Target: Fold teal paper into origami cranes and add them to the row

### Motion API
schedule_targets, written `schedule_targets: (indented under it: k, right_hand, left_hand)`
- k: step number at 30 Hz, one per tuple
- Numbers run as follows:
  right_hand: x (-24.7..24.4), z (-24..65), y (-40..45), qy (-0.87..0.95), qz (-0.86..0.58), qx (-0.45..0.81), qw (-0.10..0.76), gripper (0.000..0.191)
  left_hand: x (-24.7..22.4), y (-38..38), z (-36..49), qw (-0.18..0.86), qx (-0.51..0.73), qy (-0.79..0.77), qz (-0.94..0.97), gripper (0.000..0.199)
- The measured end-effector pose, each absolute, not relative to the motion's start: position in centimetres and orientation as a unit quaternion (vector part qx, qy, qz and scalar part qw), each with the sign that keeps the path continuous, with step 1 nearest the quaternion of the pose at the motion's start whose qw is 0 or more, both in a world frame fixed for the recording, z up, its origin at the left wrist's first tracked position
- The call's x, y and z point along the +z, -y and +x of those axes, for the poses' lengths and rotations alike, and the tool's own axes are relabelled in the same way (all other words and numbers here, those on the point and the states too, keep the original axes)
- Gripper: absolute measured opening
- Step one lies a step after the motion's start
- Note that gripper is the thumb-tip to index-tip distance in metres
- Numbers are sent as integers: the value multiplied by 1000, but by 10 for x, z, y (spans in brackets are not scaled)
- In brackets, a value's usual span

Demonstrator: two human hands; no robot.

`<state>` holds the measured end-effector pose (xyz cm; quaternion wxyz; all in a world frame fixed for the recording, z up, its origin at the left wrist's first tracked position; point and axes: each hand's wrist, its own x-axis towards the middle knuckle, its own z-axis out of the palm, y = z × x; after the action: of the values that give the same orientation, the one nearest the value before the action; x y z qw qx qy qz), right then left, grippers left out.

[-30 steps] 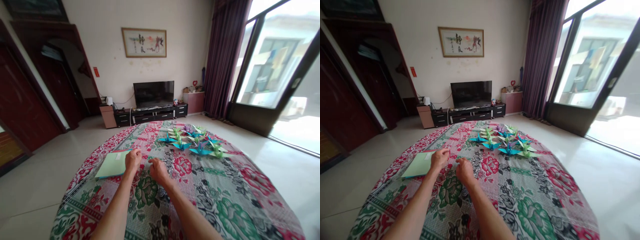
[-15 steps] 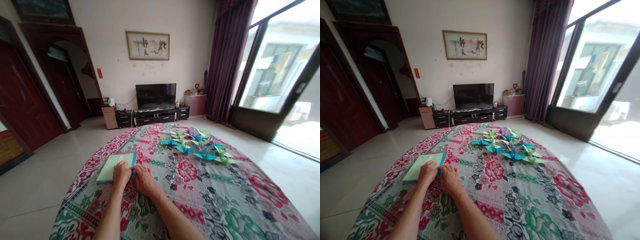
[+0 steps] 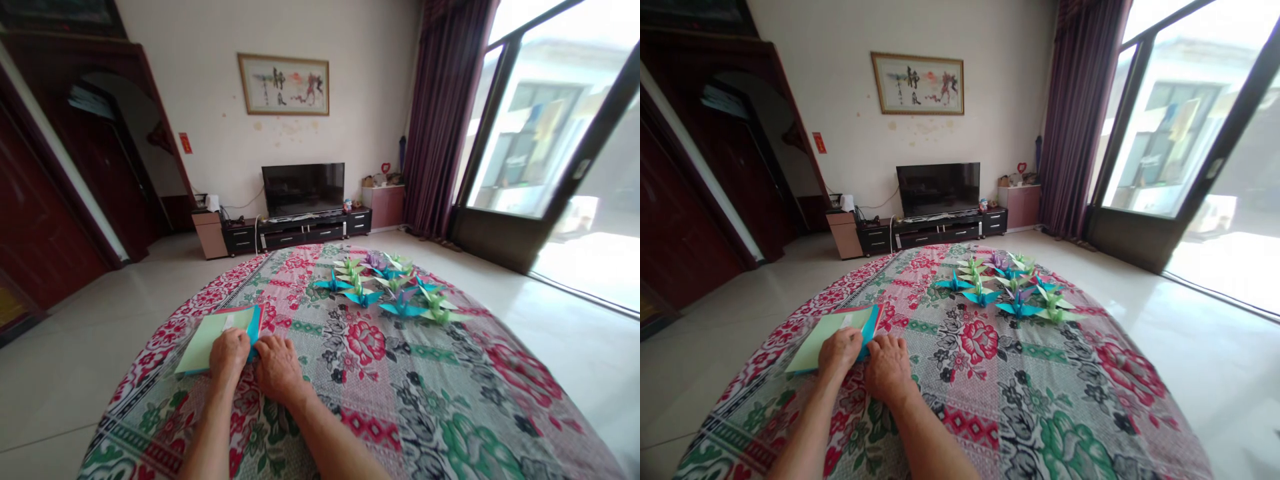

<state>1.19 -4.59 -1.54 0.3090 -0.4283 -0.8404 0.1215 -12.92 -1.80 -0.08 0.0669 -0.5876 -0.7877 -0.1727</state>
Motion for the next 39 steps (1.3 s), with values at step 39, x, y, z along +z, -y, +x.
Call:
schedule_targets:
  k: [39]
  right_hand:
    - [-15,-9,28,792,-482,145,346,27]
  left_hand:
    - [-29,8,-156,55,-279,739,-611,28]
